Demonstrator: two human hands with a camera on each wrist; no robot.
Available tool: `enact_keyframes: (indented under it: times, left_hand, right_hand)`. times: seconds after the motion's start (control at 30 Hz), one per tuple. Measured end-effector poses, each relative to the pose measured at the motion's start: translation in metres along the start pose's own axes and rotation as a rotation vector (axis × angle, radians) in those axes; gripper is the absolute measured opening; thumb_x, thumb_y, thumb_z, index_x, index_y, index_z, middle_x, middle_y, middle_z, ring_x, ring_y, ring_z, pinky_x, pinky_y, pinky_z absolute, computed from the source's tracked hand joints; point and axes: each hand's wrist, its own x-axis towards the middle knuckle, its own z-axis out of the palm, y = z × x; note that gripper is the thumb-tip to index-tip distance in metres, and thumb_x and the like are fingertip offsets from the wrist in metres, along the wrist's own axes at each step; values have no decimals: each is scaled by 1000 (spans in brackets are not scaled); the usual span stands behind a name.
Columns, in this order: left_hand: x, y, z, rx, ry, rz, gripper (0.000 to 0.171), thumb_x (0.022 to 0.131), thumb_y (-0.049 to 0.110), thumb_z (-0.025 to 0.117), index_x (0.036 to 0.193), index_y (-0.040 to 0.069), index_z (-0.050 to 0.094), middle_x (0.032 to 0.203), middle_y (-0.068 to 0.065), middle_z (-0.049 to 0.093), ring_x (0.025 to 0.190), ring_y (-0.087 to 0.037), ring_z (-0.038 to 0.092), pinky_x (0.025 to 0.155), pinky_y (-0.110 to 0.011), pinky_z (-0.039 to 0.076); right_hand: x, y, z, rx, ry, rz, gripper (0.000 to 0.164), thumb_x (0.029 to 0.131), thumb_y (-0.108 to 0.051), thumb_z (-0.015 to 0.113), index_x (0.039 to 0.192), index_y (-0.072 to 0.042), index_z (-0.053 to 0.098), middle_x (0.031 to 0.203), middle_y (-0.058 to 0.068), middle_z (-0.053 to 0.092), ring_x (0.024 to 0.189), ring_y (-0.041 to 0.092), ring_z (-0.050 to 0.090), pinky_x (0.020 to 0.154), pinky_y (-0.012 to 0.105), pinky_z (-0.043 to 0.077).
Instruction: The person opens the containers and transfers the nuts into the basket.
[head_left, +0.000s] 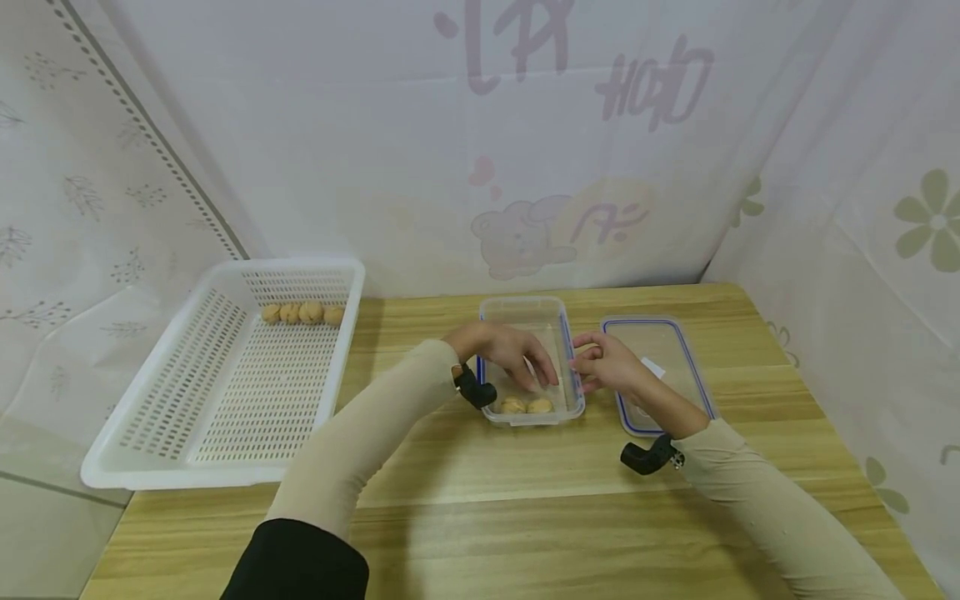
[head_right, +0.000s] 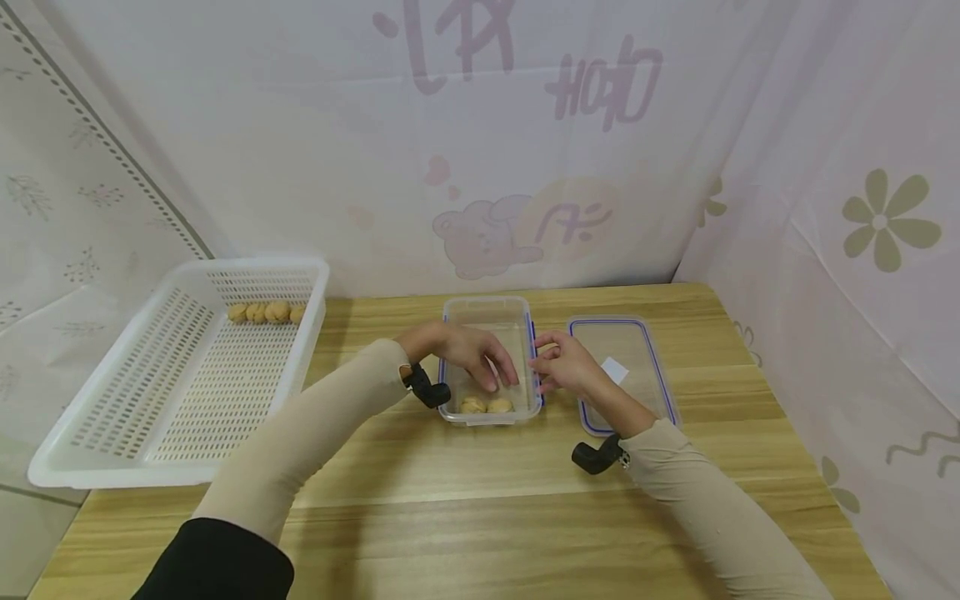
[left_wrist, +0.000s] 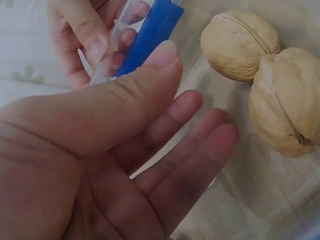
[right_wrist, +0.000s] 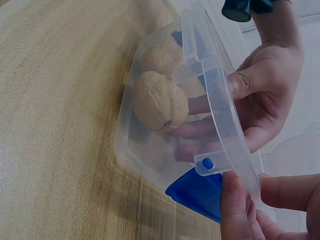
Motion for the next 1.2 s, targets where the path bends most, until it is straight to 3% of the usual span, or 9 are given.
enact_keyframes:
  times: [0.13,0.27,0.5,1.2]
  left_hand:
    - [5,-1,2,-71,-31,-28,38,96,1,68,134,-1,63,133,-12,65,113,-14,63,95,-27,54]
    - [9,0,4,-78,-51,-28,39,94,-2,69,133,-1,65,130,-10,67,116,-13,64,97,-26,53]
    - [15,0,9,-14,-92,-1,40,92,-4,71,132,0,66,132,-7,66,121,-13,59,101,-22,48]
    - [21,-1,17,100,-50,18,35,88,-4,76,122,-3,69,102,3,64,96,-6,56,87,-15,48]
  right_hand:
    - [0,-1,0,-5,3,-1,43,102,-1,57,140,8,39,110,21,61,85,19,62,70,32,62]
    - [0,-1,-1,-4,-1,-1,44,102,-2,58,141,8,39,108,17,61,86,19,61,71,32,62]
    - [0,-2,-2,7,-10,-6,45,103,-1,56,142,9,38,109,19,60,82,20,62,71,32,62]
    - [-1,-1,-1,3,-3,3,44,102,-2,58,141,7,40,105,15,61,86,19,61,70,32,62]
